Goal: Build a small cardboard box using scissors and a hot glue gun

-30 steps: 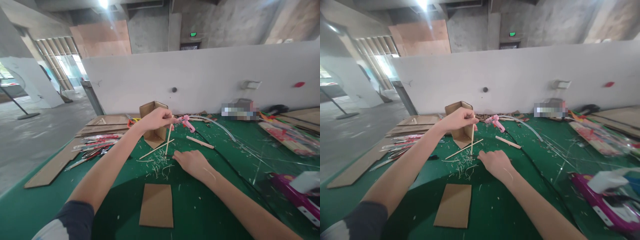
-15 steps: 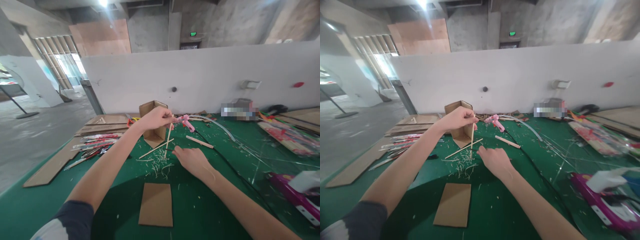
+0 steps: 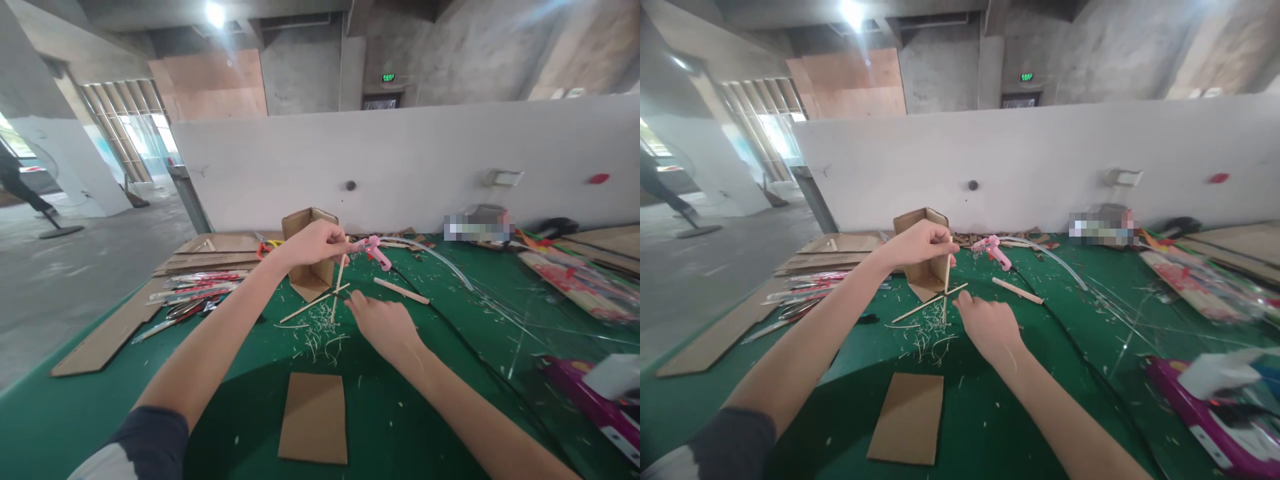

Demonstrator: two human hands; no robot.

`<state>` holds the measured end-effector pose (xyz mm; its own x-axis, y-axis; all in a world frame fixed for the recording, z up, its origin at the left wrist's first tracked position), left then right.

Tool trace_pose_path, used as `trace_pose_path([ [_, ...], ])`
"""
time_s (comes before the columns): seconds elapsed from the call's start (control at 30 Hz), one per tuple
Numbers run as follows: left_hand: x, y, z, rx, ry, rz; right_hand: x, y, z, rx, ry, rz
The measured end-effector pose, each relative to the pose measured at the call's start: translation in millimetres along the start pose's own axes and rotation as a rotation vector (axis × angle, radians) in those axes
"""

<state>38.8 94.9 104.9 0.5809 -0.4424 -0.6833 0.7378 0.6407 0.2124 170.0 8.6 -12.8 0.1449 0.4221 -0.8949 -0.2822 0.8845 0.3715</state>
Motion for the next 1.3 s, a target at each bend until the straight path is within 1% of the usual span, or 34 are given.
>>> trace_pose_path([
  [0.07, 0.2, -0.2, 0.8, 0.005, -0.008, -0.014, -6.9, 3.9, 4.4, 0.066, -0.013, 0.084],
  [0.13, 0.5, -0.4, 1.6, 0.001, -0.017, -0.021, -6.7, 3.6, 5.2, 0.095, -0.01, 0.098],
  [0.17, 0.5, -0.6, 2.1, -0.004, -0.016, -0.021, -3.7, 2.0, 3.5, 0.085, 0.0, 0.067],
  [0.27, -0.2, -1.7, 3.6, -0.019, -0.01, -0.014, 7.1, -4.7, -5.8, 0.003, 0.043, -0.087],
  [0.3, -0.4, -2.1, 4.0, -0.02, -0.01, -0.015, 7.4, -5.7, -8.0, -0.011, 0.049, -0.104],
  [0.33, -0.7, -2.4, 4.2, -0.018, -0.013, -0.018, 4.9, -5.4, -8.7, -0.005, 0.048, -0.089],
  [0.43, -0.6, -2.5, 3.8, -0.009, -0.02, -0.023, -12.8, 0.9, -3.6, 0.078, 0.028, 0.05],
  [0.5, 0.2, -1.7, 3.1, -0.008, -0.035, -0.022, -22.8, 5.2, 1.1, 0.115, 0.034, 0.077],
  [0.6, 2.5, -0.6, 2.7, -0.012, -0.064, -0.031, -24.9, 5.3, 2.9, 0.125, 0.068, 0.02],
  [0.7, 3.6, -0.9, 3.5, -0.016, -0.073, -0.037, -13.5, -1.4, -2.7, 0.096, 0.074, -0.074],
  [0.77, 3.1, -1.7, 4.1, -0.015, -0.07, -0.041, -3.5, -5.4, -7.9, 0.039, 0.068, -0.164],
  [0.8, 2.6, -2.1, 4.2, -0.014, -0.066, -0.041, -0.4, -6.2, -9.5, 0.009, 0.067, -0.186],
  [0.83, 2.0, -2.3, 4.1, -0.015, -0.061, -0.041, 0.3, -6.1, -9.7, -0.004, 0.066, -0.17],
  [0.87, 1.5, -2.4, 3.7, -0.016, -0.054, -0.042, -0.9, -5.1, -8.5, 0.0, 0.064, -0.126],
  [0.93, 0.7, -2.1, 2.8, -0.016, -0.039, -0.037, -6.9, -2.4, -3.6, 0.042, 0.048, 0.001],
  [0.97, 0.5, -1.8, 2.3, -0.014, -0.036, -0.04, -9.4, -1.6, -1.1, 0.068, 0.04, 0.049],
  [1.0, 0.5, -1.5, 1.9, -0.012, -0.034, -0.047, -10.2, -1.3, 0.4, 0.083, 0.036, 0.071],
  [1.07, 0.5, -1.0, 1.6, -0.009, -0.035, -0.055, -7.1, -2.6, 0.1, 0.078, 0.038, 0.059],
  [1.13, 0.2, -1.1, 1.9, -0.012, -0.045, -0.061, -0.6, -5.1, -3.6, 0.035, 0.043, 0.012],
  [1.2, 0.0, -1.8, 2.4, -0.022, -0.064, -0.068, 3.1, -6.5, -6.5, -0.008, 0.039, -0.002],
  [1.23, 0.0, -2.2, 2.6, -0.028, -0.073, -0.072, 2.6, -6.3, -6.2, -0.007, 0.034, 0.018],
  [1.3, 0.3, -2.9, 3.0, -0.031, -0.082, -0.071, -1.8, -4.8, -2.5, 0.039, 0.026, 0.097],
])
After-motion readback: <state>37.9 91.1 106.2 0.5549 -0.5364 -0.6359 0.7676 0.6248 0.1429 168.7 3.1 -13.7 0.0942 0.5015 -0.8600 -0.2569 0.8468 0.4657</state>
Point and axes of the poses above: each hand's wrist, its own y-axis towards the middle knuckle, its own x-axis out of the palm, z = x × y, the point moved 3 cm from there along y, towards the middle knuckle, and after that the axes turned 3 degrees about -x, right-handed, at the moved point
